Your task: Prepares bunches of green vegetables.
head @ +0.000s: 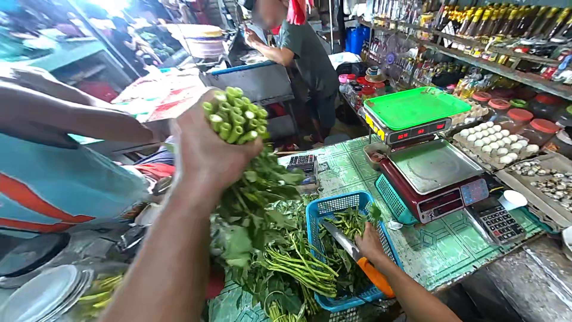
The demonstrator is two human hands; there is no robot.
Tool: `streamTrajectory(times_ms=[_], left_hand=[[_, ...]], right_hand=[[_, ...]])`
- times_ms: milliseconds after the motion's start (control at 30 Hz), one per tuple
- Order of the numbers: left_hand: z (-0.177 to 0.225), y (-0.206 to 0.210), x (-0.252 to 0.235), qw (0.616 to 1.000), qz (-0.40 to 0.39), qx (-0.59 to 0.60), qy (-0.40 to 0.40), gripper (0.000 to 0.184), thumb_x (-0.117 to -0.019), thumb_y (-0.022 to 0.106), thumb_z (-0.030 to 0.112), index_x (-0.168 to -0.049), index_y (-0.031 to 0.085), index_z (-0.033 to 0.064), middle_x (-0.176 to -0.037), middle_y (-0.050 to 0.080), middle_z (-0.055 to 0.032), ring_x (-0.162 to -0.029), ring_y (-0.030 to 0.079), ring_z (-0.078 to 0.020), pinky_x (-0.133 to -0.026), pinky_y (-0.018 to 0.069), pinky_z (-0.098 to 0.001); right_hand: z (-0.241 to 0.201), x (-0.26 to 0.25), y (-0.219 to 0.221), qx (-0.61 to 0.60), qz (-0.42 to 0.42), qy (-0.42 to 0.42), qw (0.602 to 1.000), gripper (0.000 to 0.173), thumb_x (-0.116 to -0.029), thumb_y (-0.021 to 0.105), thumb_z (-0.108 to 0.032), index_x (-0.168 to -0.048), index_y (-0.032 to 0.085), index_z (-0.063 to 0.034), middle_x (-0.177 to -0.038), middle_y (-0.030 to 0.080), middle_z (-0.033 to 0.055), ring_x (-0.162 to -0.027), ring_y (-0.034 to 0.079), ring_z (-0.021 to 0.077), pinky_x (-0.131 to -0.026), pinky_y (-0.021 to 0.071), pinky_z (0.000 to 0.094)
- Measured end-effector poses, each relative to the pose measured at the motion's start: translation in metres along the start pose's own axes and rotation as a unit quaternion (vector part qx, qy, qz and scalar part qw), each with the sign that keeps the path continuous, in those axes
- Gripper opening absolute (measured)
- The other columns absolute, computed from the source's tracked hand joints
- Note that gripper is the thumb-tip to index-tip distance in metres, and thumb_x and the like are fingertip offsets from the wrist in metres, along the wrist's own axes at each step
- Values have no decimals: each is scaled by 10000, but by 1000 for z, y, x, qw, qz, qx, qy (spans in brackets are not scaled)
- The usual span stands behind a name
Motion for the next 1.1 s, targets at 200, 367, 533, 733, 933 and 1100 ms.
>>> streamTrajectory(times_ms=[200, 367, 533, 733, 933, 1100], left_hand=[[0, 56, 17, 997, -23, 79, 9, 439, -755, 824, 19, -1146, 631, -34, -1002, 690, -193, -925, 682, -290, -839, 541, -524], [3, 121, 37, 987, -111, 120, -2, 441, -748, 859, 12, -1134, 646, 20, -970, 708, -149, -887, 704, -274, -805, 585, -529], [37, 200, 64, 949, -276, 152, -33, 485, -810, 825, 165, -1240, 633, 45, -1100, 712, -148, -1075, 682, -285, -978, 533, -534], [65, 222, 73, 947, -236, 218, -13, 479, -798, 807, 194, -1214, 640, 24, -1094, 719, -109, -1057, 686, -193, -983, 538, -423], [67, 219, 70, 956, -187, 224, -29, 423, -777, 785, 125, -1166, 651, 26, -1050, 716, -95, -1006, 689, -168, -936, 552, -397], [95, 220, 86, 951, -239, 196, -8, 463, -818, 792, 182, -1230, 643, 35, -1104, 712, -122, -1062, 682, -228, -974, 533, -453]], right_hand=[[-29, -1, -42, -107, -4, -99, 989, 395, -1072, 481, -220, -1361, 582, 29, -1337, 629, 224, -1252, 611, 328, -1087, 473, 503], [-102, 52, -111, -524, -146, -278, 792, 867, -995, 318, -734, -1497, 414, -34, -1436, 602, 103, -1299, 601, 268, -1025, 536, 515], [-148, 82, -142, -547, -197, -341, 739, 1257, -770, 385, -951, -1596, 246, -14, -1579, 448, 129, -1430, 476, 263, -1096, 476, 533], [-147, 87, -156, -552, -195, -349, 732, 1245, -791, 394, -930, -1590, 188, 3, -1574, 433, 119, -1425, 458, 201, -1158, 425, 439], [-107, 92, -169, -460, -72, -302, 832, 337, -1032, 427, -23, -1328, 555, 76, -1169, 682, 132, -887, 699, 150, -795, 601, 317], [-88, 145, -193, -498, -88, -392, 768, 315, -953, 619, -55, -1259, 676, -102, -1073, 760, 42, -597, 608, 26, -506, 493, 199]])
Point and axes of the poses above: each hand's wrist, its own x-axis away from the middle knuckle, its own y-axis out of the palm, z = x × y, the point moved 9 cm from there along -x, towards the middle knuckle
